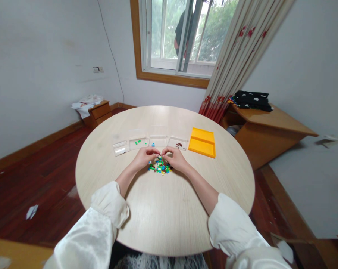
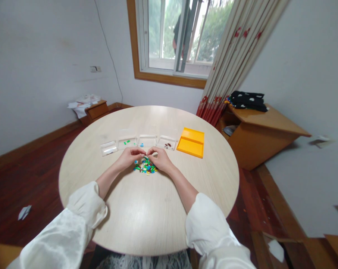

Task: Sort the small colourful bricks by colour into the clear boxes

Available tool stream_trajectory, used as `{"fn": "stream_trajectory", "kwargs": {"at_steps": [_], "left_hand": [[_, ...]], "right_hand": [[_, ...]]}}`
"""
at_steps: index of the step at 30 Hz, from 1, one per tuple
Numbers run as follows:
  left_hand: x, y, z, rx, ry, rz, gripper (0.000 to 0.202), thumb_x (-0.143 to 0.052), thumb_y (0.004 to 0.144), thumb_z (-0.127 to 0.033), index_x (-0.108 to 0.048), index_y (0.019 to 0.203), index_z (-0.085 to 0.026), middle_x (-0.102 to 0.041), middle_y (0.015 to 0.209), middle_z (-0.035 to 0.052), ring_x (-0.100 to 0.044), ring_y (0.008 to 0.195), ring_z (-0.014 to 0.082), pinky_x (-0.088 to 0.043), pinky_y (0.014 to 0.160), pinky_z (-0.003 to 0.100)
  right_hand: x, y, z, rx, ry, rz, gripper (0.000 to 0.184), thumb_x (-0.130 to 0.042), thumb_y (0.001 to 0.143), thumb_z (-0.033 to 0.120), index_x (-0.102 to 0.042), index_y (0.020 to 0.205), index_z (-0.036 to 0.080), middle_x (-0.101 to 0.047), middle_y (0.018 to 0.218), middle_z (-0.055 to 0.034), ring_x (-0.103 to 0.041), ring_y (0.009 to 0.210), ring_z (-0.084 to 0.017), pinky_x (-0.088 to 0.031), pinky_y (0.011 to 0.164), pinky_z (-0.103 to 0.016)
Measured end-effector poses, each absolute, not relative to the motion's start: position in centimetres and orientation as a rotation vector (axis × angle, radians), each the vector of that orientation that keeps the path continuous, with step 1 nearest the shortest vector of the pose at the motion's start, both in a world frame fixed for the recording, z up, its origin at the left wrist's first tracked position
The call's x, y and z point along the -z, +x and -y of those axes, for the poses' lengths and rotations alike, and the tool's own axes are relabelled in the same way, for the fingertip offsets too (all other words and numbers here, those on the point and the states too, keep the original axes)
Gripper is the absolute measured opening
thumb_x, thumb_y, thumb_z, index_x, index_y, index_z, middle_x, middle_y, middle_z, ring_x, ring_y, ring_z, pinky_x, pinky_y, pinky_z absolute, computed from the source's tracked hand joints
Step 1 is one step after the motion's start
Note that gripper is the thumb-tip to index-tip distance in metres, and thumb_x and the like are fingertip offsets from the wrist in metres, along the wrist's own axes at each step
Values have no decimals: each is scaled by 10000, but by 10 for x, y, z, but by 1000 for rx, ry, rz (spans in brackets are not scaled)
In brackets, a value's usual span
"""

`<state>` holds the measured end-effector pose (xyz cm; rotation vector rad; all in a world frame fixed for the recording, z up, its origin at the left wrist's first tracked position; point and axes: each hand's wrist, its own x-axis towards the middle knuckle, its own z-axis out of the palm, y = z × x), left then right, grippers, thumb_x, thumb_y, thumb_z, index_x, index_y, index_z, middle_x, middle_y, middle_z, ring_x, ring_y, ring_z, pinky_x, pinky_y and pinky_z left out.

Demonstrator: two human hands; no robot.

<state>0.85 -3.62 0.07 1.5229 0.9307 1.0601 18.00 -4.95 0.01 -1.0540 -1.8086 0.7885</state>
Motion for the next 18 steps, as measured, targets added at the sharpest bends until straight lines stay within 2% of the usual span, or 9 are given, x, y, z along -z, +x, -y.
{"fn": "stream_trajectory", "kwargs": {"at_steps": [8,18], "left_hand": [[1,10,35,-1056,1475,-979,145,-674,569,-243,-658,651,-125,-635,602,12,-538,557,116,-420,573,246],[1,10,34,-1085,1469,-993,163,-694,558,-274,-652,631,-134,-643,605,12,-556,575,122,-435,604,252]], "right_hand": [[2,179,49,-758,-1059,1793,57,-570,734,208,-612,717,174,-641,727,-4,-594,730,-138,-459,752,-291],[6,180,48,-524,-1074,1923,52,-667,735,241,-661,720,191,-689,747,-18,-616,743,-159,-439,776,-324]]}}
